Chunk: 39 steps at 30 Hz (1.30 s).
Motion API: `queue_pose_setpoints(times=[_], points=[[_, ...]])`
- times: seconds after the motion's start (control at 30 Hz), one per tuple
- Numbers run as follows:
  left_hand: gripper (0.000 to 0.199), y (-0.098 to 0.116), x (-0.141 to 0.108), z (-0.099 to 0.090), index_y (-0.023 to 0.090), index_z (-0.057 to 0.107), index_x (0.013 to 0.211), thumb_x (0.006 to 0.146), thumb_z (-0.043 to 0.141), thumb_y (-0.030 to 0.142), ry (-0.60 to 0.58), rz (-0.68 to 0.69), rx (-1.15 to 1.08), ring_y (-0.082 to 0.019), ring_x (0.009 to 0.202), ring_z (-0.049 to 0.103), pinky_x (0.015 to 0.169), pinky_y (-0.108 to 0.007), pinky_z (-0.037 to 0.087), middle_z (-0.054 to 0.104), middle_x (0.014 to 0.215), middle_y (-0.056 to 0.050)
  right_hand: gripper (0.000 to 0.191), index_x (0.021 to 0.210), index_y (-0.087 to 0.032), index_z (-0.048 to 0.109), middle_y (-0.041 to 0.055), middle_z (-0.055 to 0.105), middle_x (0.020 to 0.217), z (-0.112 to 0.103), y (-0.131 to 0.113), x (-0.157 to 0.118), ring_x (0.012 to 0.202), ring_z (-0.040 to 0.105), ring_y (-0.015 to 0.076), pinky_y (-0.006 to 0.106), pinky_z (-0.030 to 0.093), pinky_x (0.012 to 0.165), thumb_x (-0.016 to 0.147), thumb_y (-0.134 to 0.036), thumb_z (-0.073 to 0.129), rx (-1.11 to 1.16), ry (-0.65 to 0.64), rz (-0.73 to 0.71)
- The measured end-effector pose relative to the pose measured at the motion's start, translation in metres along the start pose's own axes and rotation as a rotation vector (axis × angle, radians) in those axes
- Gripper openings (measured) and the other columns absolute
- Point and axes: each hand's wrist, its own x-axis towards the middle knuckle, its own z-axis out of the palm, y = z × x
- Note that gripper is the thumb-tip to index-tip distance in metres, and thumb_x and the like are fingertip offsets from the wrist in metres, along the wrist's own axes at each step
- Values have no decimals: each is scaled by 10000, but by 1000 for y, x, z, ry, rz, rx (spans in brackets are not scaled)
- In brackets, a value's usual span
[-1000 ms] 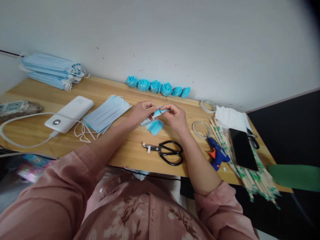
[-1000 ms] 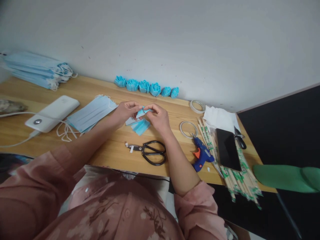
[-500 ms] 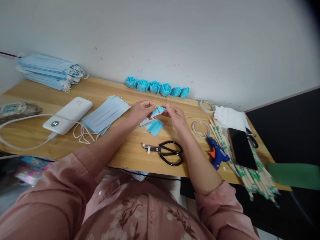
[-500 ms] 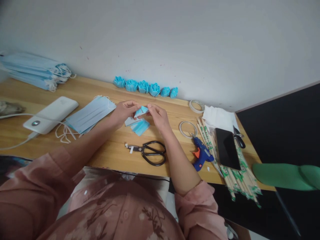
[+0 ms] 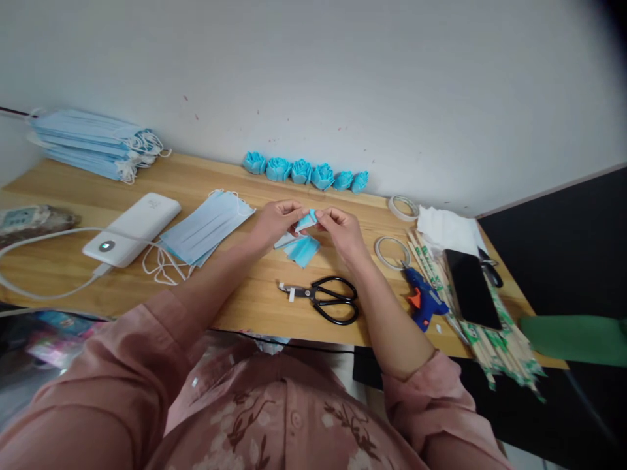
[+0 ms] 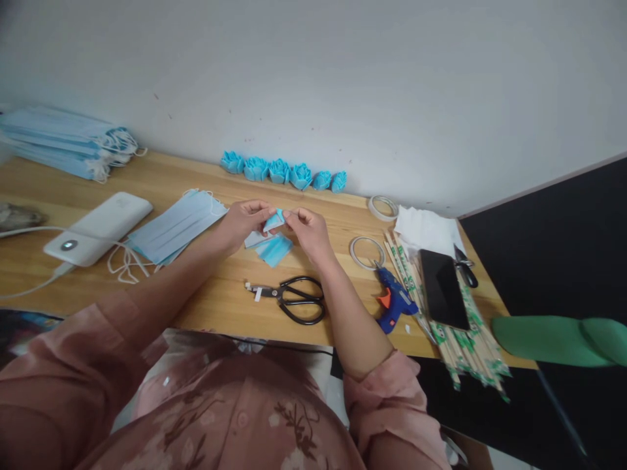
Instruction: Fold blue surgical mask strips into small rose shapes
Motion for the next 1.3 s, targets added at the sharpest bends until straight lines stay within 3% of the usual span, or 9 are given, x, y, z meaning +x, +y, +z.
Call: queue_pose_setpoints(times=[0.23, 0.37, 0.47, 0.6, 0.77, 0.9, 1.0, 1.17, 1.3], points=[[411, -1, 0, -1, 148, 636, 709, 680, 806, 521, -17, -4, -29, -86, 531, 537, 532, -221, 416, 599, 596, 21, 321, 733, -207, 657, -12, 644, 710, -2, 1, 0, 705, 588, 141, 290, 484, 724, 823, -515, 678, -28, 4, -46], [294, -4, 3, -2, 144, 645, 762, 758, 766, 412, -5, -54, -138, -101, 513, 569, 516, -223, 429, 648, 609, -4, 320, 1109, -248, 688, 43, 745, 1119, -8, -2, 1, 1044, 686, 212, 384, 519, 960, 869, -459, 663, -133, -24, -248], [184, -3, 4, -1, 139, 631, 752, 839, 687, 291, 2, -79, -225, -103, 490, 561, 530, -234, 465, 653, 588, -15, 373, 1213, -270, 654, 58, 709, 1277, -9, -1, 0, 1193, 646, 251, 451, 490, 1050, 853, -361, 693, -323, -43, -389], [178, 0, 4, 0, 126, 624, 743, 882, 655, 232, -8, -110, -279, -99, 500, 580, 529, -225, 473, 659, 605, -26, 353, 1190, -253, 645, 70, 715, 1236, -6, 3, -1, 1166, 646, 261, 455, 521, 1002, 839, -274, 678, -466, -2, -467], [257, -2, 4, 0, 138, 601, 696, 843, 747, 290, -25, -124, -310, -111, 509, 607, 515, -224, 465, 593, 559, 13, 222, 1083, -254, 663, 52, 744, 1130, -3, 3, -2, 1073, 674, 240, 418, 555, 928, 865, -284, 644, -474, 17, -490], [238, -2, 4, 0, 129, 623, 721, 835, 759, 288, -22, -141, -309, -116, 522, 627, 516, -224, 466, 646, 602, -9, 254, 1106, -255, 672, 46, 746, 1118, -3, 3, -2, 1043, 681, 228, 401, 576, 896, 857, -265, 625, -463, 21, -485], [246, -1, 4, 0, 126, 631, 721, 826, 773, 298, -32, -133, -311, -114, 535, 634, 520, -217, 469, 657, 615, -12, 282, 1135, -254, 682, 44, 747, 1138, -3, 4, -1, 1027, 688, 221, 380, 586, 873, 861, -276, 620, -455, 20, -470], [262, -4, 4, 0, 115, 654, 723, 823, 784, 320, -63, -137, -287, -115, 538, 642, 522, -216, 466, 647, 609, -8, 220, 1032, -239, 727, 23, 776, 959, -3, 5, -1, 789, 695, 186, 338, 563, 777, 911, -375, 604, -440, 97, -387], [271, -7, 5, -1, 105, 682, 764, 838, 776, 348, -79, -153, -245, -114, 548, 633, 549, -226, 480, 664, 607, -27, 250, 960, -233, 734, 10, 773, 882, -4, 7, -1, 721, 677, 176, 314, 538, 719, 916, -440, 602, -394, 142, -300]])
